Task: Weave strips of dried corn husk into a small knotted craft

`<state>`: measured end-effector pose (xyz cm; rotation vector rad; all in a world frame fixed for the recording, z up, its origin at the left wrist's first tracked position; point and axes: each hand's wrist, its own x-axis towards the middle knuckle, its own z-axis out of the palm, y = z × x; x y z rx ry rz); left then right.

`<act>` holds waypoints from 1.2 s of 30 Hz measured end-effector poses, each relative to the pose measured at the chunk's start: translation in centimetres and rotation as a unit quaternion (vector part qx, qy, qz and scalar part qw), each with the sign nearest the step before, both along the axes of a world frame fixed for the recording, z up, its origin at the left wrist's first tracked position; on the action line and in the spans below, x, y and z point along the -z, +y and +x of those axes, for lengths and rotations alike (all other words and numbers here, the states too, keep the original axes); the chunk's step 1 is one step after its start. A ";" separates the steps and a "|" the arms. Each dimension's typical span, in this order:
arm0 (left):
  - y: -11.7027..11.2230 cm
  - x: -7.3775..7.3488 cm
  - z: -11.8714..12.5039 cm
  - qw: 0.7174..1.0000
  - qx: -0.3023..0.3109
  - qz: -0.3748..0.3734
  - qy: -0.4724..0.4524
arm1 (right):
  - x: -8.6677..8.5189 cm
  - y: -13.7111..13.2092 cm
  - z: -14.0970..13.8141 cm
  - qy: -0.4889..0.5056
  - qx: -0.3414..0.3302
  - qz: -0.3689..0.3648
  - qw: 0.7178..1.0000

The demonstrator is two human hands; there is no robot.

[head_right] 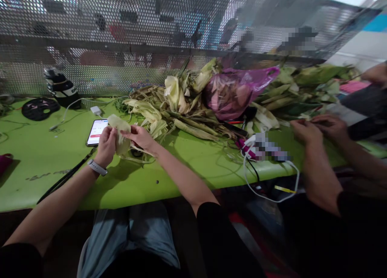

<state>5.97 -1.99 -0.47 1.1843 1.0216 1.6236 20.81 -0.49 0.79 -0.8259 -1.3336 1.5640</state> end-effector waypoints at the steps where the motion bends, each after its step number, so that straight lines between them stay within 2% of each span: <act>1: -0.2 -0.1 0.1 1.000 0.003 0.010 0.023 | 0.1 0.2 0.0 0.004 0.030 0.010 0.999; 4: -0.6 -0.5 0.4 0.999 0.006 0.013 0.033 | 0.3 0.5 -0.2 0.013 0.098 0.008 0.995; 8: -0.9 -0.8 0.5 0.999 0.035 -0.001 0.032 | 0.1 0.2 -0.4 -0.008 0.085 0.018 0.996; 12: -1.0 -0.5 0.3 0.995 0.100 -0.014 0.020 | 0.0 -0.1 -0.2 -0.013 0.082 0.051 0.995; 19: -1.2 -0.6 0.1 0.970 0.210 -0.121 0.026 | 0.3 1.6 0.9 0.038 0.196 -0.016 0.980; 23: -1.3 -0.8 0.0 0.962 0.230 -0.144 -0.015 | 0.2 2.7 2.0 0.088 0.229 -0.024 0.969; 26: -1.2 -0.9 -0.1 0.970 0.191 -0.140 -0.051 | -0.4 2.7 2.8 0.105 0.202 -0.076 0.971; 29: -0.8 -0.9 -0.2 0.979 0.137 -0.125 -0.087 | -1.2 1.8 2.9 0.045 0.088 -0.112 0.989; 30: -0.6 -0.9 -0.2 0.980 0.129 -0.119 -0.093 | -1.4 1.5 2.8 0.021 0.047 -0.113 0.992; 32: -0.4 -0.9 -0.4 0.982 0.125 -0.108 -0.095 | -1.5 0.8 2.4 -0.017 0.008 -0.088 0.996; 34: -0.2 -0.9 -0.6 0.982 0.127 -0.104 -0.091 | -1.3 0.5 2.0 -0.024 0.028 -0.057 0.998; 36: -0.1 -1.0 -0.7 0.983 0.130 -0.101 -0.087 | -1.2 0.5 1.8 -0.015 0.063 -0.057 0.996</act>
